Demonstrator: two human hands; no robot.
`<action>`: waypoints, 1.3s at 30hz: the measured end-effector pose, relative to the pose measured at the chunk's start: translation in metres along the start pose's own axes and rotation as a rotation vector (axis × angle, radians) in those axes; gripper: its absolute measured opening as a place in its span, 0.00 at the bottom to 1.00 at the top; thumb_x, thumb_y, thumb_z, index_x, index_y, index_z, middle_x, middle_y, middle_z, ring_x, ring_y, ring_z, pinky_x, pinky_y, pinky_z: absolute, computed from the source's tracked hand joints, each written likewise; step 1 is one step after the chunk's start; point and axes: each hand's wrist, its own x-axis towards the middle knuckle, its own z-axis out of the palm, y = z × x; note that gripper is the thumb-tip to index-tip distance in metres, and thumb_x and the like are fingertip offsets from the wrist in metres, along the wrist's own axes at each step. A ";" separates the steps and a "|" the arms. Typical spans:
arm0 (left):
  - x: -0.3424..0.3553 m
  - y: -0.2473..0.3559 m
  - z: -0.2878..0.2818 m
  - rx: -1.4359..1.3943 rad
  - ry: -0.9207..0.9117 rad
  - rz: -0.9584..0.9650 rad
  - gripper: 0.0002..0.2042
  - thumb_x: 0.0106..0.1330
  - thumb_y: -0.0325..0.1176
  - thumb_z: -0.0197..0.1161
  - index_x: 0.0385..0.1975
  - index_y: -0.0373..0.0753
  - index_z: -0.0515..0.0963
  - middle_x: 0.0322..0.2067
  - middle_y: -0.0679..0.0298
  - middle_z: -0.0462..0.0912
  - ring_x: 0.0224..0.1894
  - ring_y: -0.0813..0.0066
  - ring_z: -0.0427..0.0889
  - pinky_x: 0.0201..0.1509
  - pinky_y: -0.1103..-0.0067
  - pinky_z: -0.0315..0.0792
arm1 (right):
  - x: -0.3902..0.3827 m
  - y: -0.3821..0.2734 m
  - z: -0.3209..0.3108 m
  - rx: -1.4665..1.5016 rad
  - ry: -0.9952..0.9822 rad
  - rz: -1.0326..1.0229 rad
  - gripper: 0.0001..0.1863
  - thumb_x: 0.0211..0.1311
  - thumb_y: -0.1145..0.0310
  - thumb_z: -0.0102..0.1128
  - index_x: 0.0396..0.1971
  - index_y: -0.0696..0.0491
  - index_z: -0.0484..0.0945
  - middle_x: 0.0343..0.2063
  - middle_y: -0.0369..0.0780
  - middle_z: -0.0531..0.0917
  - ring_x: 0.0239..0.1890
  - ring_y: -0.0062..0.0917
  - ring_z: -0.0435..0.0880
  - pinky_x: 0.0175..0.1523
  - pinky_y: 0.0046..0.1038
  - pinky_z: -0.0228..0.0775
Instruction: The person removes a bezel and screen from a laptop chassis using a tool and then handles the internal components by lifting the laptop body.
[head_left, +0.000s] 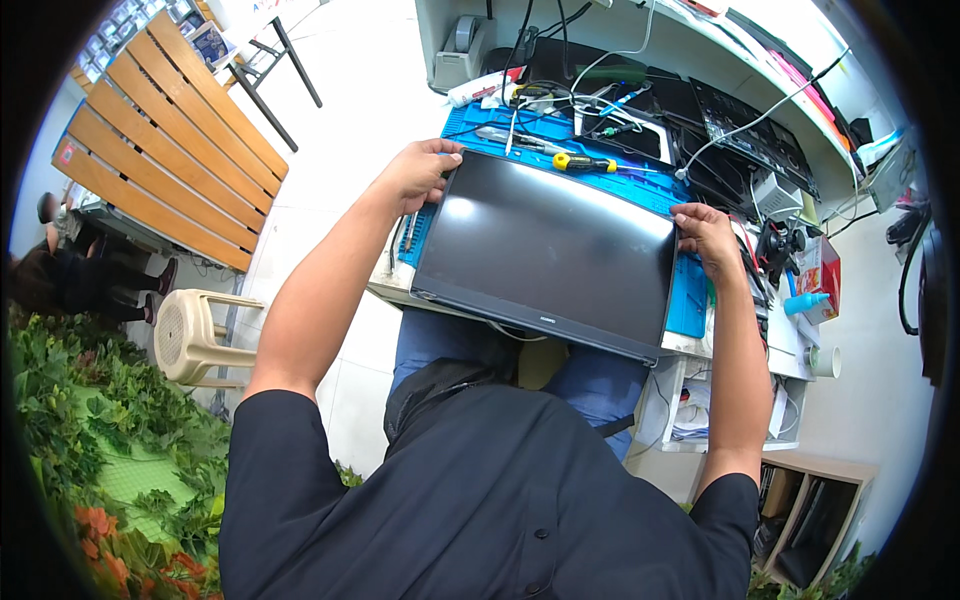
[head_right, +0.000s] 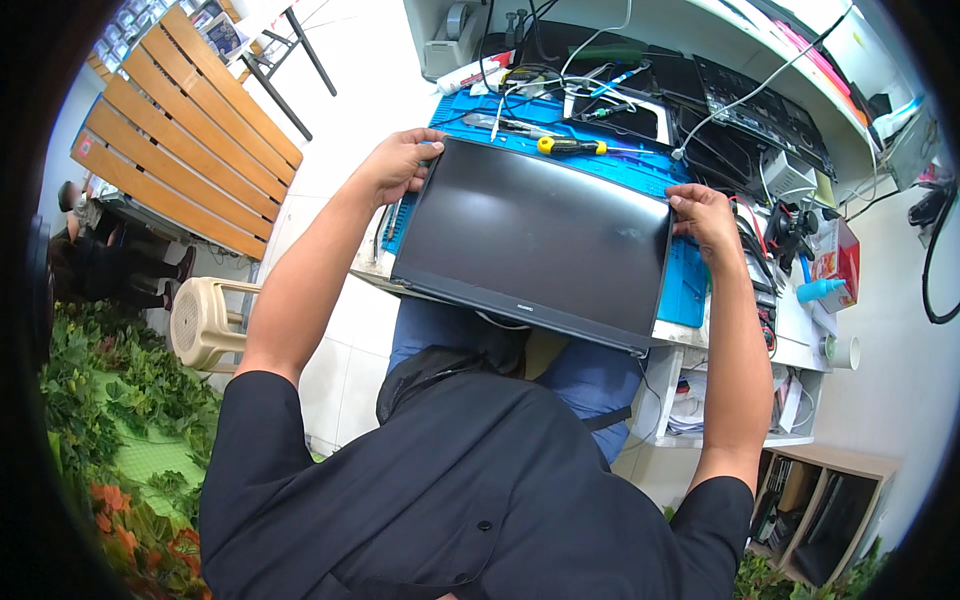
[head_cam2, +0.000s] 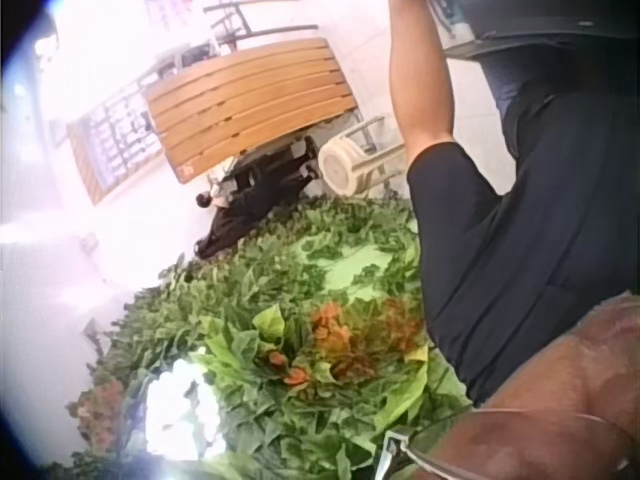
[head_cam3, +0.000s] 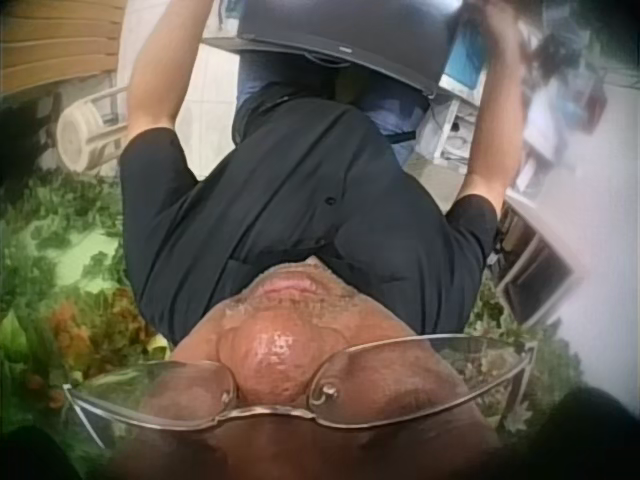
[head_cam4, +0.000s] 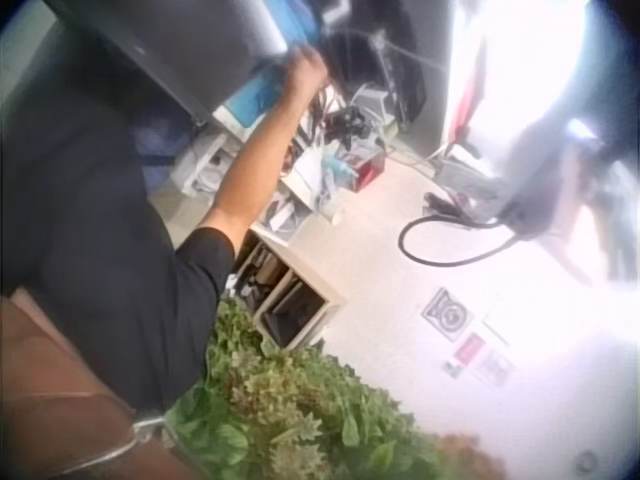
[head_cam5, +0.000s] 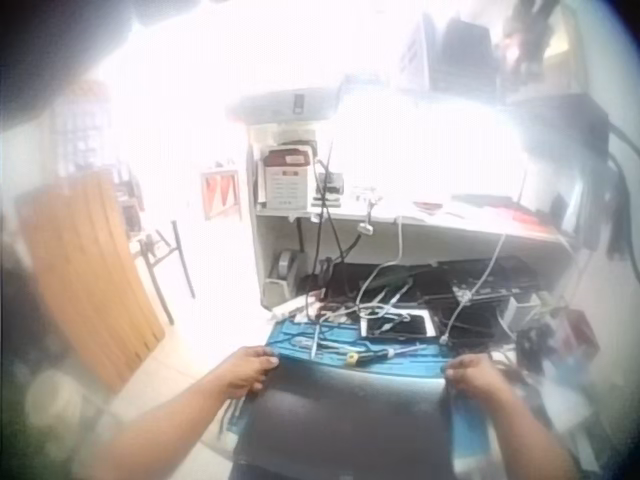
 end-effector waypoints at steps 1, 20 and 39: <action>0.004 -0.003 -0.003 0.008 -0.008 0.001 0.12 0.80 0.30 0.61 0.59 0.38 0.78 0.33 0.66 0.84 0.24 0.83 0.78 0.22 0.83 0.72 | 0.001 -0.001 0.001 -0.055 0.006 -0.028 0.11 0.73 0.74 0.65 0.50 0.60 0.88 0.33 0.36 0.90 0.30 0.16 0.85 0.34 0.21 0.78; -0.019 0.033 0.014 0.936 0.112 0.150 0.14 0.72 0.33 0.65 0.51 0.34 0.87 0.24 0.59 0.86 0.22 0.75 0.86 0.27 0.75 0.84 | -0.217 -0.092 0.195 -0.867 -0.168 -1.016 0.13 0.61 0.65 0.76 0.42 0.55 0.87 0.41 0.41 0.87 0.46 0.35 0.82 0.51 0.36 0.73; -0.160 -0.083 -0.042 0.711 -0.142 0.898 0.13 0.50 0.29 0.83 0.37 0.42 0.91 0.37 0.67 0.83 0.47 0.67 0.81 0.53 0.70 0.79 | -0.185 -0.036 0.303 -0.701 0.046 -1.142 0.07 0.56 0.71 0.77 0.35 0.53 0.88 0.34 0.34 0.85 0.43 0.30 0.80 0.48 0.35 0.69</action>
